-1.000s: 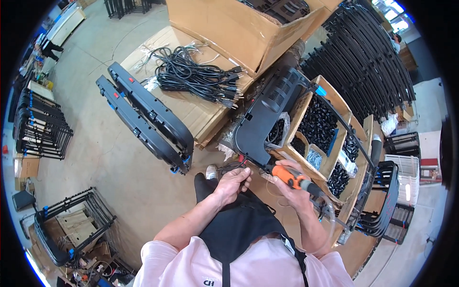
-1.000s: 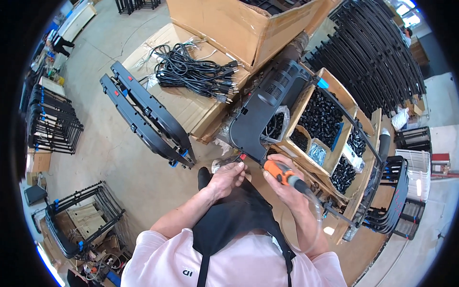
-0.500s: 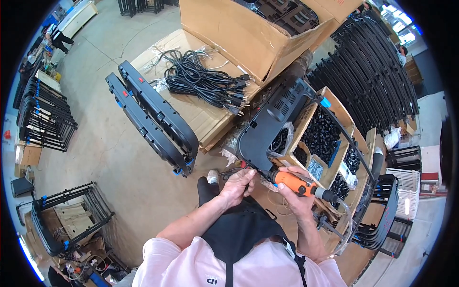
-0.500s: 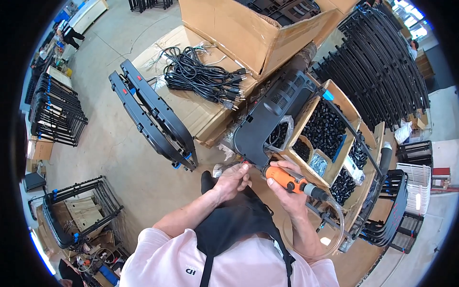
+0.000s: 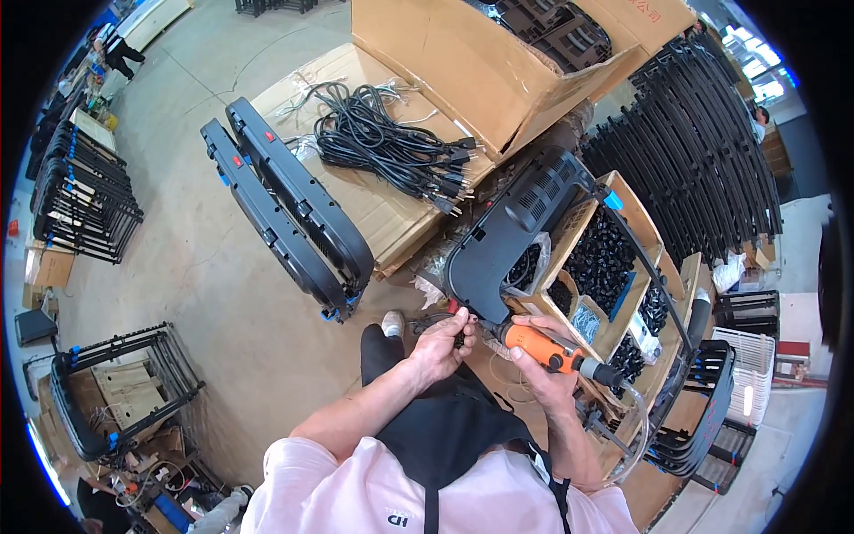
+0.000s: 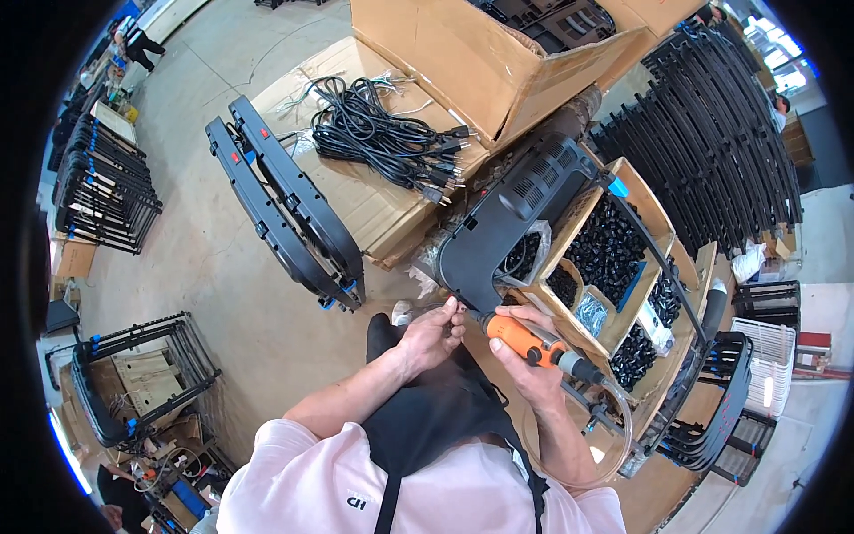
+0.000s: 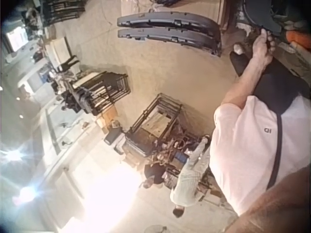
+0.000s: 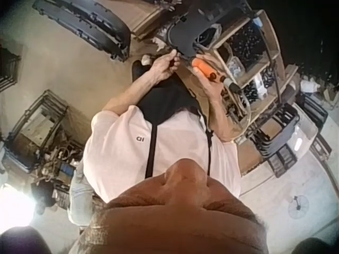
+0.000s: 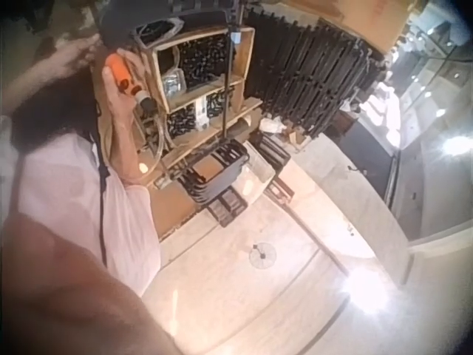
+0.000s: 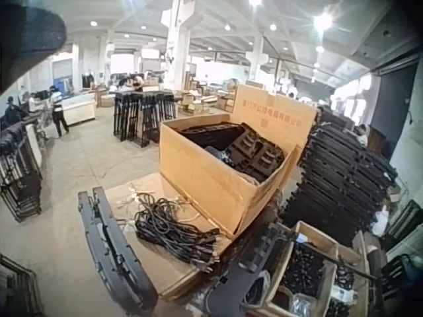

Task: Assembling plastic components onto metal frames using an electric screwdriver in a manufacturing facility.

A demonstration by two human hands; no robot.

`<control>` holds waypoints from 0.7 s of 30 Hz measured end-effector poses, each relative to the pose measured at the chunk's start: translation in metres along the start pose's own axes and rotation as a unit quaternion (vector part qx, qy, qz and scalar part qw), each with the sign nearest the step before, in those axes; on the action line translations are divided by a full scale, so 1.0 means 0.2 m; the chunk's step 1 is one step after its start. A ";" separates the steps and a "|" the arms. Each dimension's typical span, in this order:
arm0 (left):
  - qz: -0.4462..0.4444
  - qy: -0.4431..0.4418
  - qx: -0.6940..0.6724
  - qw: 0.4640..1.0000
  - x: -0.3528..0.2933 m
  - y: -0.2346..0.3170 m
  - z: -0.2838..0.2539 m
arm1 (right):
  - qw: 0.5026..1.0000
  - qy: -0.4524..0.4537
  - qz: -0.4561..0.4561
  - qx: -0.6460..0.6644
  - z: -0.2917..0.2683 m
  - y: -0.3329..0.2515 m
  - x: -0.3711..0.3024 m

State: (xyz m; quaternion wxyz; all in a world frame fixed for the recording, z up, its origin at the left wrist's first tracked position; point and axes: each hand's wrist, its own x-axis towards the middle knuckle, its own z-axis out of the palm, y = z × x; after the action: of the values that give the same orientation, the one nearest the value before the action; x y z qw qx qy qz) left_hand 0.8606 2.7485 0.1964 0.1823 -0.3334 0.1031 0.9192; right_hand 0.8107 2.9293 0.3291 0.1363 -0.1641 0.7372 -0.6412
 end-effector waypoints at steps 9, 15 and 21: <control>-0.039 -0.054 -0.003 0.998 0.02 0.03 -0.02 | 1.000 0.002 0.014 -0.017 0.02 0.02 0.00; -0.055 -0.078 -0.023 0.995 0.01 0.01 0.00 | 0.998 -0.007 0.027 -0.051 0.06 -0.01 0.03; -0.051 -0.003 0.070 0.996 -0.05 0.02 0.01 | 0.996 0.004 0.005 -0.088 0.12 -0.01 0.09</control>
State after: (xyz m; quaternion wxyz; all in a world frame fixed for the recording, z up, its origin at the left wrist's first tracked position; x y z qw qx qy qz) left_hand 0.8659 2.7418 0.2046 0.2525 -0.3216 0.1488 0.9004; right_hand 0.8046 2.9011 0.3284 0.1212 -0.1689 0.7923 -0.5736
